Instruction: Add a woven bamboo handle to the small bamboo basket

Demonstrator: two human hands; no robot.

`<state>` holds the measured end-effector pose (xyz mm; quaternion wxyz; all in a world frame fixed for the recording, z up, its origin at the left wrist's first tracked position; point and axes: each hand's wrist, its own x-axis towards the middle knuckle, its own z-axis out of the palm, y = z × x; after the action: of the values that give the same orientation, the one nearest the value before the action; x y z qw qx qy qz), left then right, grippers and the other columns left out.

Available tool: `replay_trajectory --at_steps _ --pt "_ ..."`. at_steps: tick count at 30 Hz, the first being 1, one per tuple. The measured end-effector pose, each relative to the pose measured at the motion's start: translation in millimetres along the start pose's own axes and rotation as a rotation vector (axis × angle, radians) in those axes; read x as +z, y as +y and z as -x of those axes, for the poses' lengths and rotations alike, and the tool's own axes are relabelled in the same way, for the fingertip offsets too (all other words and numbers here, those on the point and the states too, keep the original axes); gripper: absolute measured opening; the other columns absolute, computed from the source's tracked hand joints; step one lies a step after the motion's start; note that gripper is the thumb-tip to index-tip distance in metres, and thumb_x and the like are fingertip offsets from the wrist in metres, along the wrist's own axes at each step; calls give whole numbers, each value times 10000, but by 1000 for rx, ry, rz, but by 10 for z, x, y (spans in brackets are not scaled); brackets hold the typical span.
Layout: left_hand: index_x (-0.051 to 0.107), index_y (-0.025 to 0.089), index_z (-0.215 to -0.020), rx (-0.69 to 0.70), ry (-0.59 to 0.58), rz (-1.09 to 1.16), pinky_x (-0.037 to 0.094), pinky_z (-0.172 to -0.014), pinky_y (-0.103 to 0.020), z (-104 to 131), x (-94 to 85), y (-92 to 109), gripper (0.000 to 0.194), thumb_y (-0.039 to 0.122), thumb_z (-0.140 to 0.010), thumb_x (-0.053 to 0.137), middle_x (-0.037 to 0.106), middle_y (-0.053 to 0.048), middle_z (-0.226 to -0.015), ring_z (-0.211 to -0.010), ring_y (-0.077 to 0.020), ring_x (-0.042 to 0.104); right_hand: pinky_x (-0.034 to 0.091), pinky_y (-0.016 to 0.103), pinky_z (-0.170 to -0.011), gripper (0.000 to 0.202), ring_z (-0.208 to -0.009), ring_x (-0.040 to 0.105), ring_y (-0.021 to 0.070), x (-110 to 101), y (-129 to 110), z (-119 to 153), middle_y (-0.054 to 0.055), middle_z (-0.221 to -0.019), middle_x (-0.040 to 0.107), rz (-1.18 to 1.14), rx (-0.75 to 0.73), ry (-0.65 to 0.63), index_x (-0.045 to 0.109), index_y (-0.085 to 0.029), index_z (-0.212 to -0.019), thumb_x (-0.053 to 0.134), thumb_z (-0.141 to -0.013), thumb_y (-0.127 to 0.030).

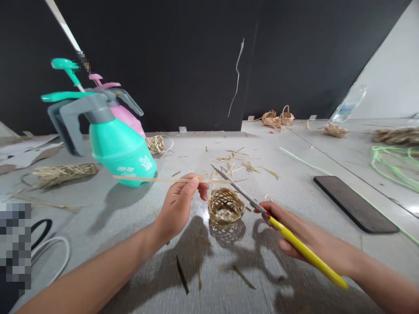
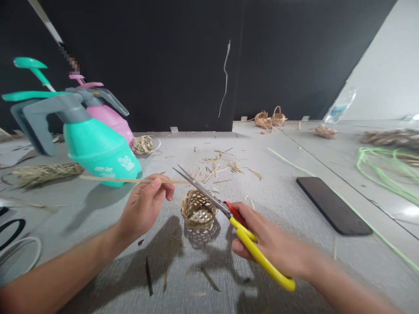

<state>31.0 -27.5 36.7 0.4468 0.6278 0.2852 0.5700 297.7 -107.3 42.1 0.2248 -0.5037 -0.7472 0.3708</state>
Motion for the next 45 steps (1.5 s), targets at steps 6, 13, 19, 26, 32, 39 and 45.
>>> replay_trajectory --at_steps 6,13,19,26,32,39,45 --pt "702 226 -732 -15 -64 -33 456 -682 -309 20 16 28 319 321 -934 474 594 -5 -663 -647 -151 541 570 320 -653 450 -764 657 226 -11 -57 24 45 -925 696 -26 -13 -47 569 -302 -1229 577 -821 -493" --pt "678 216 -710 -24 -59 -101 470 -676 -339 23 42 18 344 362 -929 456 587 -26 -667 -641 -171 540 586 394 -716 443 -825 673 265 -32 -93 28 64 -1009 703 -48 -41 -39 591 -310 -1221 582 -819 -495" --pt "647 206 -687 -22 -72 -82 463 -670 -310 28 40 36 333 327 -933 458 577 -21 -683 -643 -159 535 594 396 -724 443 -876 688 283 -41 -107 49 71 -1043 711 -12 -27 -21 609 -310 -1216 612 -801 -464" --pt "641 202 -722 -11 -93 -87 458 -679 -289 42 18 7 330 359 -953 465 584 -15 -717 -671 -146 541 586 414 -762 434 -933 676 296 -9 -25 64 91 -1083 698 23 -33 -14 620 -286 -1176 576 -812 -519" --pt "648 196 -758 -28 -94 -105 449 -669 -278 44 14 4 310 371 -952 481 590 -8 -715 -660 -137 534 576 398 -761 486 -898 667 271 5 -92 77 123 -1071 693 106 51 -64 627 -229 -1114 506 -835 -608" --pt "630 194 -735 -38 -85 -148 444 -680 -281 40 11 17 325 367 -957 468 574 -3 -675 -662 -142 536 572 377 -670 422 -767 657 238 29 -133 55 102 -944 710 90 35 -36 653 -236 -1011 533 -828 -597" --pt "648 206 -767 -42 -96 -116 441 -692 -264 35 6 -4 302 341 -965 464 567 13 -674 -669 -127 537 554 355 -631 347 -740 648 221 33 -191 54 107 -947 710 110 39 -45 636 -217 -928 509 -853 -531"
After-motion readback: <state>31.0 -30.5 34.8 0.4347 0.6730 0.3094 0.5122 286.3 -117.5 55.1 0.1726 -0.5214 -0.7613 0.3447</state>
